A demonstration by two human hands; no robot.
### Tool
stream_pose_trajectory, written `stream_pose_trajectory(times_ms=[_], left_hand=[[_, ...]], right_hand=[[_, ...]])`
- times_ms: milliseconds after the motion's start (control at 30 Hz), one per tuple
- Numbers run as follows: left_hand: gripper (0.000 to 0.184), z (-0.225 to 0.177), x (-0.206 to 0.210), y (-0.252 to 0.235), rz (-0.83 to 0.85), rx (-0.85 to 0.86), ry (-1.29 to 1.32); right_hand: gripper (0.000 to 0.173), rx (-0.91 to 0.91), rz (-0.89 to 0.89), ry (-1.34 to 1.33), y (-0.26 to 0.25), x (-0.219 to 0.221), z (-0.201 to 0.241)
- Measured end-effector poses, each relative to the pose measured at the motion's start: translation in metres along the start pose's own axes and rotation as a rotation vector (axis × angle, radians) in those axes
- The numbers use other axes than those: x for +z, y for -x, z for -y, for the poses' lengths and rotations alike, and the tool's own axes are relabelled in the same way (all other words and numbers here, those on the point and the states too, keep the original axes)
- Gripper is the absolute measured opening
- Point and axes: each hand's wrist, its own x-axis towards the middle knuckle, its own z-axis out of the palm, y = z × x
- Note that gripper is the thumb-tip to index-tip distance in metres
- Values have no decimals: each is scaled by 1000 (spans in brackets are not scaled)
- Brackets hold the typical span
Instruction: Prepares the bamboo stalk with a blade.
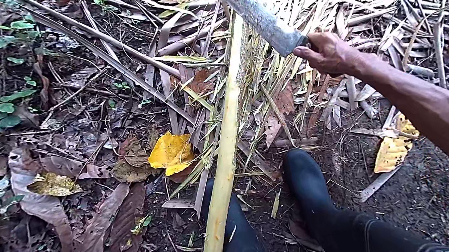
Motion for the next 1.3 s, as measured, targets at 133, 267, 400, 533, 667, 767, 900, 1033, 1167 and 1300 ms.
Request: stream_pose_trajectory(times_ms=[133, 267, 400, 533, 667, 767, 900, 1033, 1167, 1300], left_hand=[[40, 7, 3, -2, 15, 3, -3], [40, -3, 2, 5, -6, -21, 42], [40, 0, -2, 5, 14, 9, 3], [40, -3, 2, 8, 13, -28, -9], [41, -6, -4, 9, 15, -18, -8], [42, -6, 1, 7, 8, -31, -17], [41, -16, -1, 12, 12, -73, 14], [41, -10, 0, 5, 4, -28, 13], [42, -11, 1, 9, -22, -38, -34], [42, -3, -1, 5, -6, -11, 49]], right_hand=[[52, -64, 4, 42, 16, 9, -11], [53, 83, 6, -43, 2, -1, -4], [48, 13, 52, -104, 8, -5, -10], [49, 99, 31, -133, 9, -6, -11], [48, -55, 84, -27, 23, 9, 4], [49, -132, 122, 75, 30, 9, 3], [55, -1, 60, 42, 13, -6, -4], [43, -168, 241, 117, 30, 1, 31], [52, -91, 113, 75, 18, 1, 11], [46, -139, 145, 44, 36, 19, 19]])
